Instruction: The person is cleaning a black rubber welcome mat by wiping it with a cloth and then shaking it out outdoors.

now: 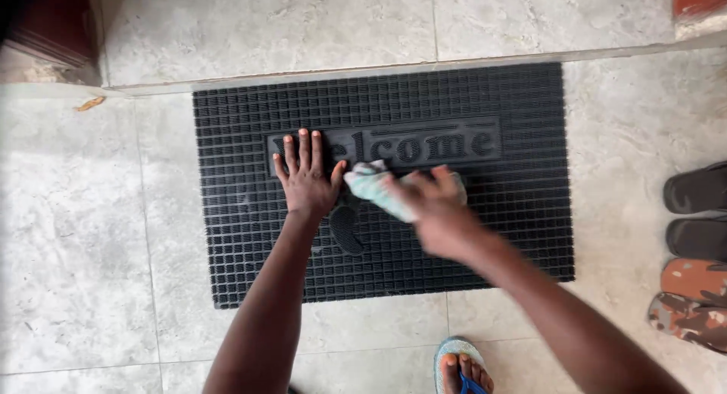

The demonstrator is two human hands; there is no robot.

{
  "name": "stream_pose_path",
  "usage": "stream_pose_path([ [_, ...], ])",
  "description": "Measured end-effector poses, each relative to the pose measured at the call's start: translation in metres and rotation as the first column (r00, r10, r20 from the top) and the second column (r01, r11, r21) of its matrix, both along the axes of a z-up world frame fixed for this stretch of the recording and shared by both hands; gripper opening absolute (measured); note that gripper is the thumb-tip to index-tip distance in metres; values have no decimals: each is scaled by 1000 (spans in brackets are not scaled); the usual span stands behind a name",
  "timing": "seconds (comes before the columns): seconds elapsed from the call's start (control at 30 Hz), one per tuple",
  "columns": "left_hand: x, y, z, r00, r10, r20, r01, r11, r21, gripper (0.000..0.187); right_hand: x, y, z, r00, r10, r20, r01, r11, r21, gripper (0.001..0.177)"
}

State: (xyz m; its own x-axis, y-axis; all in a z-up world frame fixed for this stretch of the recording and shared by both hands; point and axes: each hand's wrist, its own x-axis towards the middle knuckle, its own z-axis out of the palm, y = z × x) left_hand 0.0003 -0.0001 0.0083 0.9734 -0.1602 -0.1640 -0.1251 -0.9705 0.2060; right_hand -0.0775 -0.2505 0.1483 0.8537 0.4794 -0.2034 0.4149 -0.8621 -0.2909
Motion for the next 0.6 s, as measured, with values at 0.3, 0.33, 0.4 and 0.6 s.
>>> stream_pose_path([
  [0.3, 1, 9, -4, 999, -46, -16, 45, 997, -64, 82, -2, -81, -66, 777, -627, 54, 607, 769, 200, 84],
  [0.33, 0, 9, -5, 999, -34, 20, 35, 996, -77, 81, -8, -60, -89, 793, -585, 167, 563, 810, 166, 88],
  [0.4, -5, 5, 0, 1000, -13, 7, 14, 998, -67, 80, -14, -2, -85, 819, -514, 256, 494, 858, 142, 71],
  [0.6, 1, 11, 10, 998, -23, -56, 19, 998, -64, 79, 42, -40, -122, 828, -471, 304, 463, 880, 102, 39],
])
